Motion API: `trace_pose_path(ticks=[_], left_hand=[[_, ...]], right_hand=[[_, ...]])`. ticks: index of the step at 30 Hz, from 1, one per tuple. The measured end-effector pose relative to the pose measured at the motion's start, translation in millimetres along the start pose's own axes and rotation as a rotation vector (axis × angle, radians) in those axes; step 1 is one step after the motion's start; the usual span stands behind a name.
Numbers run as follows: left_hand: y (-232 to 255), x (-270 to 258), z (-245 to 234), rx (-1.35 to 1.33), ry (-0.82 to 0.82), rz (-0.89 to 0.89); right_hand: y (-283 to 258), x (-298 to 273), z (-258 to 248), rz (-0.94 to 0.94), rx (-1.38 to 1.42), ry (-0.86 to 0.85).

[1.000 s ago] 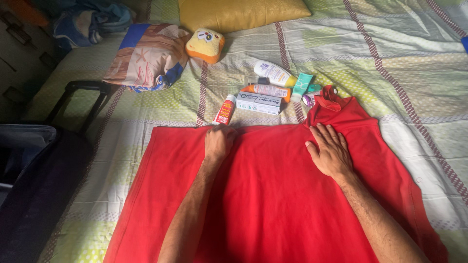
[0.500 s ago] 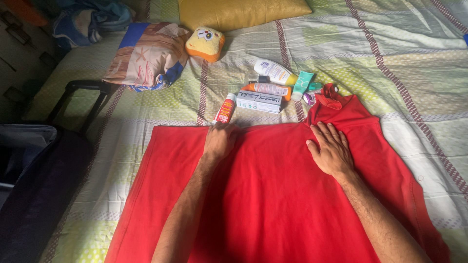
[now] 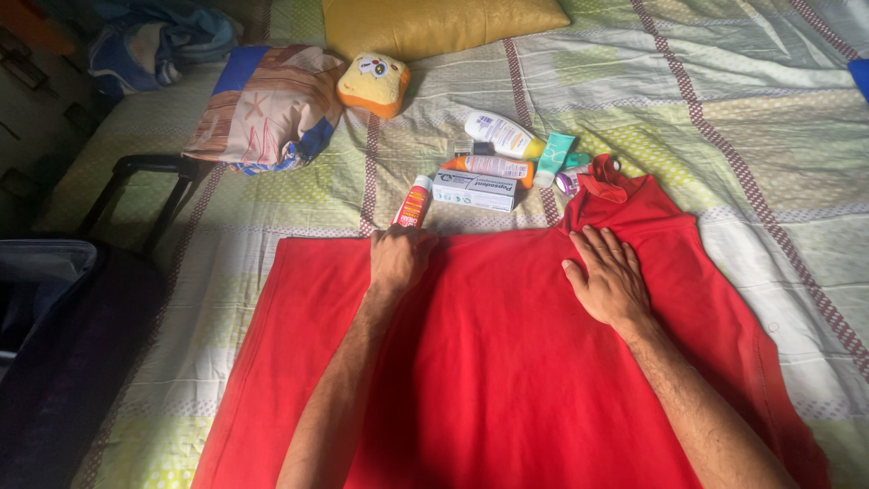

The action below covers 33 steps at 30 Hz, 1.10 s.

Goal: The person folds a red shirt on a bed by turning it over, folding the sides and sleeves inward, and then folding the bottom up to create a compact square.

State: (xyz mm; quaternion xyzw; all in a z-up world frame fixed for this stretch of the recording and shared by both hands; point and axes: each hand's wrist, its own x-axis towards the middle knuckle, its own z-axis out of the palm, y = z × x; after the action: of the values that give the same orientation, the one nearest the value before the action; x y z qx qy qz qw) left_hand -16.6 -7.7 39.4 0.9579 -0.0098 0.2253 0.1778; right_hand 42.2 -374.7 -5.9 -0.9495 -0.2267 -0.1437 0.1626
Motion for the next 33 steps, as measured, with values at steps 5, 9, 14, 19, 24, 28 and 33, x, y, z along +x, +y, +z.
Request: trace_pose_path(ticks=[5, 9, 14, 19, 24, 28, 33], left_hand=[[-5, 8, 20, 0.087, 0.045, -0.023], [-17, 11, 37, 0.175, -0.014, -0.033], [-21, 8, 39, 0.178, -0.015, -0.014], [-10, -11, 7, 0.219, 0.124, -0.05], [-7, -51, -21, 0.226, 0.052, -0.343], [-14, -57, -18, 0.062, 0.184, -0.332], [-21, -50, -21, -0.252, 0.139, -0.524]], right_hand=[[0, 1, 0, 0.008, 0.0, -0.004], [1, 0, 1, 0.004, 0.013, -0.002], [1, 0, 1, 0.0, 0.016, 0.01], [0, 1, -1, 0.007, 0.017, -0.004], [-1, 1, -1, 0.004, 0.02, 0.003], [0, 0, -1, -0.001, 0.028, -0.001], [-1, 0, -1, 0.01, 0.024, -0.009]])
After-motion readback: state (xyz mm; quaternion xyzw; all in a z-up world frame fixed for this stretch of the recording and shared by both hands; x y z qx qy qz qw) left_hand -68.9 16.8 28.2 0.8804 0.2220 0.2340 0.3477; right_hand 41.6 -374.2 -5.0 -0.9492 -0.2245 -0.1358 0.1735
